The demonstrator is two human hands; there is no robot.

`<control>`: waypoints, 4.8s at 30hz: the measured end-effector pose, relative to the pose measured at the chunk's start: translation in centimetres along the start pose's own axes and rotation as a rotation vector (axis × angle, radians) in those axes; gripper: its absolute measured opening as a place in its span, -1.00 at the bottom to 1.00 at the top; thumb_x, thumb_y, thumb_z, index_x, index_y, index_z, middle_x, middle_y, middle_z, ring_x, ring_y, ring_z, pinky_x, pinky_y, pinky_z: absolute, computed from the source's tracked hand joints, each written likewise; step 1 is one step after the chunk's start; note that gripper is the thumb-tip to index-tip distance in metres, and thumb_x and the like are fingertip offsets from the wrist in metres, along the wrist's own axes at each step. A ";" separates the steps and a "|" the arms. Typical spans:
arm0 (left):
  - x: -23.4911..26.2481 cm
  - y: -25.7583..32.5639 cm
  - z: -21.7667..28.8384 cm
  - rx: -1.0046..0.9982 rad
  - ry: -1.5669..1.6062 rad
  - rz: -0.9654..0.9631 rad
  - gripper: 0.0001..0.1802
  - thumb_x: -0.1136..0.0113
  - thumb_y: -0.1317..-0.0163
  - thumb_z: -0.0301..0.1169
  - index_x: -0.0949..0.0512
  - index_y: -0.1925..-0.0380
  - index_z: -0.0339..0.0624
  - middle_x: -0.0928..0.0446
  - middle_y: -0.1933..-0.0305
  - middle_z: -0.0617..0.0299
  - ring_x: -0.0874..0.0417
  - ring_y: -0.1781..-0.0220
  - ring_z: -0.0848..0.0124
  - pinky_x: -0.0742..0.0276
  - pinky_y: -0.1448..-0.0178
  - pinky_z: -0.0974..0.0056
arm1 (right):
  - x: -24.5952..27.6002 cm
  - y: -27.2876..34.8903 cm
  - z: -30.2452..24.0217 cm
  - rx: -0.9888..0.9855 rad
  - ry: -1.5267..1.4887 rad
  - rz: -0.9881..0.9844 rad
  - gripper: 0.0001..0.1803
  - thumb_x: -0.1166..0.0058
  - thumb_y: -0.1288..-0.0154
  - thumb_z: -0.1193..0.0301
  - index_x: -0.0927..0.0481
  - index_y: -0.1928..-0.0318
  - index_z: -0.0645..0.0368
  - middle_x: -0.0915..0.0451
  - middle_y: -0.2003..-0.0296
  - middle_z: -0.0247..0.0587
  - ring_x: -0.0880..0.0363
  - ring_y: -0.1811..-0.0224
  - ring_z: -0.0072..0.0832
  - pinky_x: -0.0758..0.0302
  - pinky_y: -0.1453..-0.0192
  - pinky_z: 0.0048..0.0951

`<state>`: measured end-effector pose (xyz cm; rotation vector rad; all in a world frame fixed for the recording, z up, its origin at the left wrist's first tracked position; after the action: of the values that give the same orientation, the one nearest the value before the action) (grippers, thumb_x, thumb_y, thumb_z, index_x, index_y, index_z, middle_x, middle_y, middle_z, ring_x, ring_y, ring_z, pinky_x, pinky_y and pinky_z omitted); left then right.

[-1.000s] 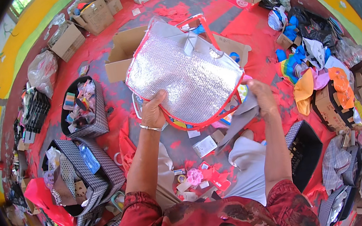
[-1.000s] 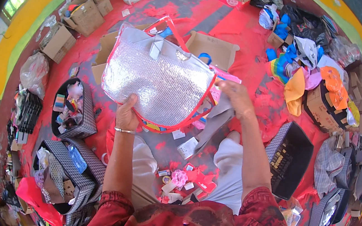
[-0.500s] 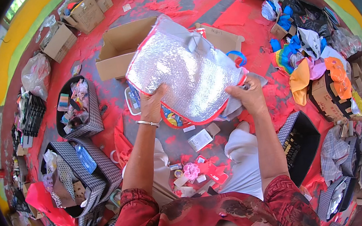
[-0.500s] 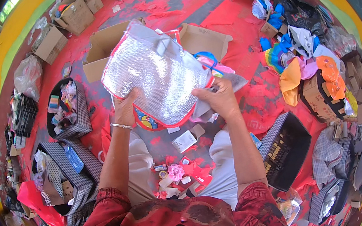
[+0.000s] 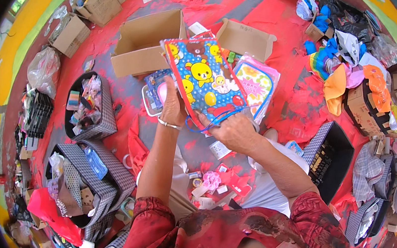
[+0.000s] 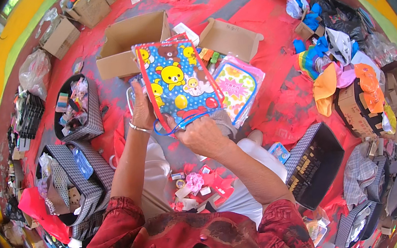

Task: The person sits on the floor and packs several small items into a blue and red insulated bag with cartoon characters. They place a pink pouch and other small packaged items inside, then close the bag and place it into a clear plastic bag.

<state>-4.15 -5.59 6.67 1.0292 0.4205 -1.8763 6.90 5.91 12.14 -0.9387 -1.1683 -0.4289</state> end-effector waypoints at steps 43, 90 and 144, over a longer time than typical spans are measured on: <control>1.2 1.1 1.5 -0.049 -0.166 0.257 -0.65 -0.12 -0.19 -0.33 -0.37 0.06 -0.23 -0.53 0.13 0.18 -0.60 0.17 0.41 -0.59 0.13 0.33 | 2.5 14.1 21.8 -1.023 -1.751 1.168 -0.69 0.11 -0.31 0.20 -0.42 0.50 0.12 -0.43 0.54 -0.31 -0.44 0.44 -0.46 -0.44 0.20 -0.38; -0.7 1.1 3.6 -0.077 0.061 0.010 -0.76 -0.10 -0.20 -0.33 -0.48 0.24 -0.27 -0.57 0.22 0.12 -0.62 0.26 0.43 -0.61 0.19 0.34 | -7.3 6.6 10.6 -1.511 -1.880 0.139 -0.70 0.07 -0.24 0.50 -0.38 0.02 0.34 -0.55 0.16 -0.03 -0.59 0.24 -0.30 -0.56 0.11 -0.26; -3.7 -0.4 -4.0 0.047 -1.306 -0.053 -0.54 -0.32 0.08 -0.22 -0.55 0.36 -0.48 -0.55 0.46 0.12 -0.50 0.44 0.48 -0.44 0.29 0.35 | -1.9 2.9 8.5 -0.910 -0.899 0.056 -0.78 0.04 -0.13 0.41 -0.46 0.50 0.36 -0.38 0.70 -0.22 -0.31 0.60 -0.60 -0.29 0.48 -0.43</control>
<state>-1.77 -0.75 7.22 -0.3113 -0.3756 -2.1701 3.27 14.06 10.00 -2.0859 -1.7784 -0.5180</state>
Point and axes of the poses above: each hand's wrist, its own y-axis away from the middle knuckle, its own x-axis out of the back of the hand, z = x × y, the point moved 4 cm from there along -y, towards the middle knuckle
